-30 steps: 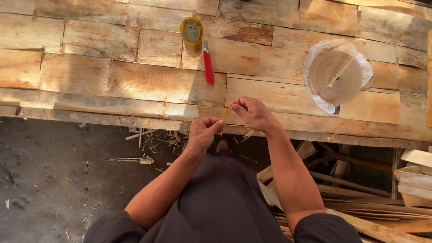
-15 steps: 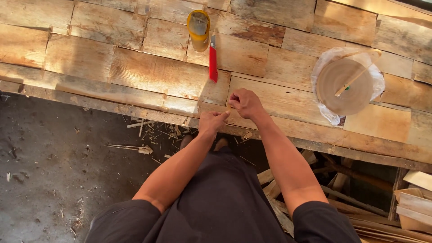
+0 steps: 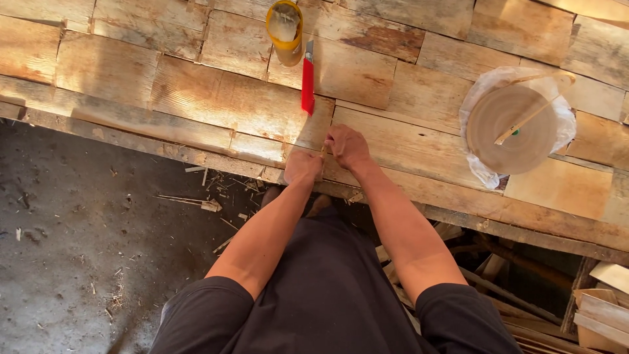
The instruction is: Apply adhesive and wood strips to fill gaps and patch a wooden surface.
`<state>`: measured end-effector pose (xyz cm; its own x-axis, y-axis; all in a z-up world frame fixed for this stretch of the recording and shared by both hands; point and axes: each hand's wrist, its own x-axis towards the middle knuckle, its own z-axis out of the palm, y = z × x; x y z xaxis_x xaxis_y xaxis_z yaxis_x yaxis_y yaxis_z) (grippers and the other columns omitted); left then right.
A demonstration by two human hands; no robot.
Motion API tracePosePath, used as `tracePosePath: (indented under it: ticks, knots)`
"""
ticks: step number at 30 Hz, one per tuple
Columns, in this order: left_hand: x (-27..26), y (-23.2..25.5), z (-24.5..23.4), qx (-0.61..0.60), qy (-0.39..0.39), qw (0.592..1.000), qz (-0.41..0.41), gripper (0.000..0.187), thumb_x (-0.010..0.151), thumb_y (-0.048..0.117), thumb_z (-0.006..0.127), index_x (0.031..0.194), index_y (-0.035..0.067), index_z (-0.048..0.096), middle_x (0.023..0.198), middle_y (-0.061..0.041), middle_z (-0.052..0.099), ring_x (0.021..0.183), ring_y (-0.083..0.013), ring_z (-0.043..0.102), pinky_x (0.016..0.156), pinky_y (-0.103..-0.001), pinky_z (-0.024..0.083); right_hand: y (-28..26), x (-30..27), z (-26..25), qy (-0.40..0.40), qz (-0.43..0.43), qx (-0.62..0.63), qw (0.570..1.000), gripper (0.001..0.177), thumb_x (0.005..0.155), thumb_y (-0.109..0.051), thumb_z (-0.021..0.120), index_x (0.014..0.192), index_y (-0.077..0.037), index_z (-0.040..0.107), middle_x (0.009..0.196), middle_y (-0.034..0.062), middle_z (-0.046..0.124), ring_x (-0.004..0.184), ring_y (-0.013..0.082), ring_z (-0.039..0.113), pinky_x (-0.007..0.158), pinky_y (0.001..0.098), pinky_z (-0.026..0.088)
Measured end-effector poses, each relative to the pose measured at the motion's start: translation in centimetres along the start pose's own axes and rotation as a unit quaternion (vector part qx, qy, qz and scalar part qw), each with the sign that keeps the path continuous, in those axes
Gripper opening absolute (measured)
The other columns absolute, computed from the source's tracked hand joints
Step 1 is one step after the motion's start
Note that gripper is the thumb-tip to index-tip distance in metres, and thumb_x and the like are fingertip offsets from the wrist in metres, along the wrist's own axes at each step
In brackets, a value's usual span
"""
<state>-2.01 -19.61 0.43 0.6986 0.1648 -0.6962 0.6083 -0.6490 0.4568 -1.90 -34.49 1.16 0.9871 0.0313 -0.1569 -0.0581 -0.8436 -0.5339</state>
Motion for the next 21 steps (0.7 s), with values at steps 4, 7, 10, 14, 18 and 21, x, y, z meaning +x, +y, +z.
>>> tracePosePath:
  ticks: [4, 7, 10, 14, 18, 21]
  knots:
    - [-0.3, 0.6, -0.2, 0.011, -0.002, 1.000, -0.011, 0.030, 0.079, 0.041, 0.086, 0.095, 0.016, 0.082, 0.106, -0.009, 0.079, 0.100, -0.0278, 0.075, 0.086, -0.042, 0.057, 0.2, 0.1, 0.3, -0.016, 0.007, -0.015, 1.000, 0.013, 0.094, -0.021, 0.070, 0.090, -0.009, 0.068, 0.100, 0.0116, 0.068, 0.098, 0.0354, 0.064, 0.088, 0.0458, 0.050]
    - [-0.3, 0.8, -0.1, 0.015, -0.003, 1.000, -0.015, 0.030, 0.078, 0.043, 0.086, 0.098, 0.019, 0.084, 0.106, -0.009, 0.079, 0.100, -0.0287, 0.075, 0.088, -0.043, 0.057, 0.5, -0.3, 0.2, 0.007, -0.028, -0.016, 0.999, 0.012, 0.093, -0.019, 0.071, 0.091, -0.008, 0.068, 0.099, 0.0135, 0.067, 0.097, 0.0368, 0.064, 0.086, 0.0463, 0.051]
    - [0.0, 0.8, 0.0, 0.020, 0.003, 1.000, -0.011, 0.030, 0.078, 0.041, 0.086, 0.098, 0.019, 0.084, 0.108, -0.009, 0.079, 0.101, -0.0288, 0.075, 0.089, -0.042, 0.057, 0.6, -0.3, 0.4, 0.014, -0.052, -0.015, 0.998, 0.012, 0.092, -0.018, 0.072, 0.091, -0.007, 0.067, 0.096, 0.0146, 0.066, 0.095, 0.0368, 0.065, 0.083, 0.0456, 0.052]
    - [-0.1, 0.9, 0.2, 0.031, 0.014, 0.999, -0.010, 0.034, 0.078, 0.042, 0.087, 0.100, 0.017, 0.082, 0.110, -0.011, 0.077, 0.104, -0.0303, 0.074, 0.090, -0.042, 0.057, 1.0, -0.3, 0.7, 0.039, -0.084, -0.017, 0.996, 0.013, 0.089, -0.018, 0.074, 0.088, -0.007, 0.067, 0.092, 0.0145, 0.066, 0.093, 0.0362, 0.065, 0.082, 0.0457, 0.053]
    - [0.1, 1.1, 0.5, 0.051, 0.021, 0.998, -0.007, 0.037, 0.079, 0.043, 0.085, 0.102, 0.014, 0.082, 0.114, -0.012, 0.076, 0.105, -0.0315, 0.073, 0.090, -0.043, 0.057, 1.4, -0.2, 1.1, 0.049, -0.105, -0.045, 0.992, 0.015, 0.089, -0.018, 0.075, 0.087, -0.006, 0.066, 0.091, 0.0156, 0.065, 0.091, 0.0364, 0.065, 0.081, 0.0457, 0.053]
    - [-0.2, 1.4, 0.4, 0.065, 0.024, 0.998, -0.007, 0.046, 0.080, 0.044, 0.086, 0.106, 0.007, 0.078, 0.117, -0.015, 0.074, 0.108, -0.0324, 0.072, 0.090, -0.043, 0.057, 0.9, -0.2, 0.8, 0.063, -0.104, -0.034, 0.992, 0.016, 0.086, -0.018, 0.077, 0.085, -0.006, 0.067, 0.089, 0.0155, 0.065, 0.089, 0.0370, 0.066, 0.079, 0.0468, 0.053]
